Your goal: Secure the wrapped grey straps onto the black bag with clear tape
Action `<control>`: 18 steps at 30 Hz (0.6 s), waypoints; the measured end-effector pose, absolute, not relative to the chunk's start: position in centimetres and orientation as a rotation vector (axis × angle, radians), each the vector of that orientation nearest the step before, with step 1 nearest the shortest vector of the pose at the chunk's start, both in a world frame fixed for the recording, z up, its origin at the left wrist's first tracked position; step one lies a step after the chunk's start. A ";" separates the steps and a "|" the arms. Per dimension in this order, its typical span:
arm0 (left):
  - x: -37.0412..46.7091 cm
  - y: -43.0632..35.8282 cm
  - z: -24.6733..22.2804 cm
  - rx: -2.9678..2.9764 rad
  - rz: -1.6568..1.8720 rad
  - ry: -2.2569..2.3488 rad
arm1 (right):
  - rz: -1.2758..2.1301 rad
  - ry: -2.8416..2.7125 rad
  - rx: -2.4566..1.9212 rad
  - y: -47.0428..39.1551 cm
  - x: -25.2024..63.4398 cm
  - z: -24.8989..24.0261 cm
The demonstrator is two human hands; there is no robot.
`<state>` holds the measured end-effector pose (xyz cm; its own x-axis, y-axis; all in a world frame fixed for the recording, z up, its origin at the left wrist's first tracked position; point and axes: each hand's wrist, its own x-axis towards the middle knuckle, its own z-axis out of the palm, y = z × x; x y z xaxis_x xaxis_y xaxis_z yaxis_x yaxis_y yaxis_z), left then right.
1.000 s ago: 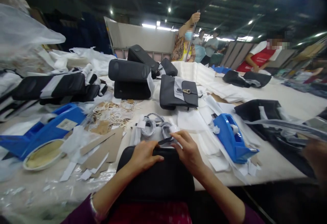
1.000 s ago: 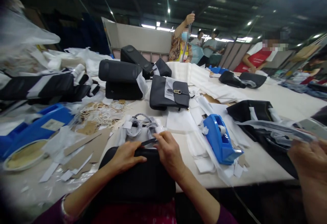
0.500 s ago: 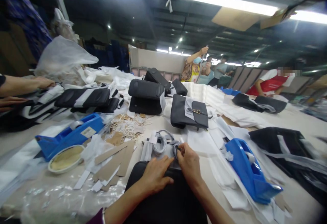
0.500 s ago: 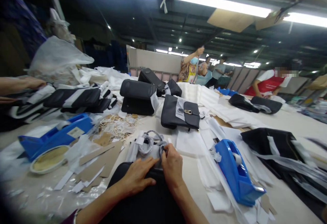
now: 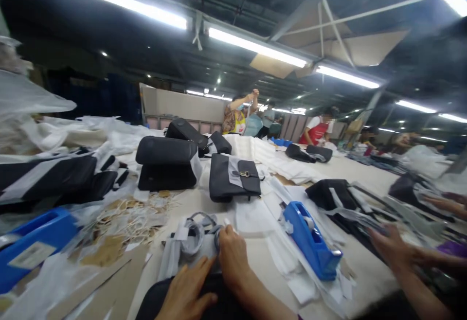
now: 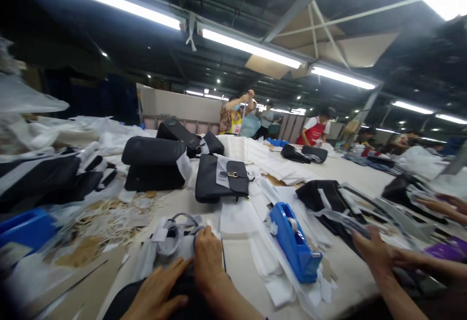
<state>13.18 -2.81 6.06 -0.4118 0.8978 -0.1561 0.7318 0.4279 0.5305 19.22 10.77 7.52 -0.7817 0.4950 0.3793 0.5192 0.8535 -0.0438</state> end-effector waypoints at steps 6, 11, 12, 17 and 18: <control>13.6 -2.9 6.9 1.362 0.492 2.292 | 0.079 -2.535 -0.608 10.2 20.7 7.3; 13.9 -3.3 7.9 1.369 0.569 2.258 | 0.423 -2.522 -0.443 11.5 21.4 7.3; 13.8 -3.3 8.0 1.364 0.577 2.241 | 0.463 -2.545 -0.381 11.8 21.3 7.2; 13.2 -3.3 7.2 1.410 0.647 2.180 | 0.479 -2.696 -0.162 13.0 20.3 7.3; 13.0 -3.2 6.7 1.435 0.668 2.177 | 0.441 -2.743 -0.152 13.0 20.2 7.7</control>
<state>13.01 -3.18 6.73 -0.3608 0.9273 -0.1002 0.7113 0.3430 0.6134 20.22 12.99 7.69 -0.9304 0.1601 0.3298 0.0487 0.9456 -0.3218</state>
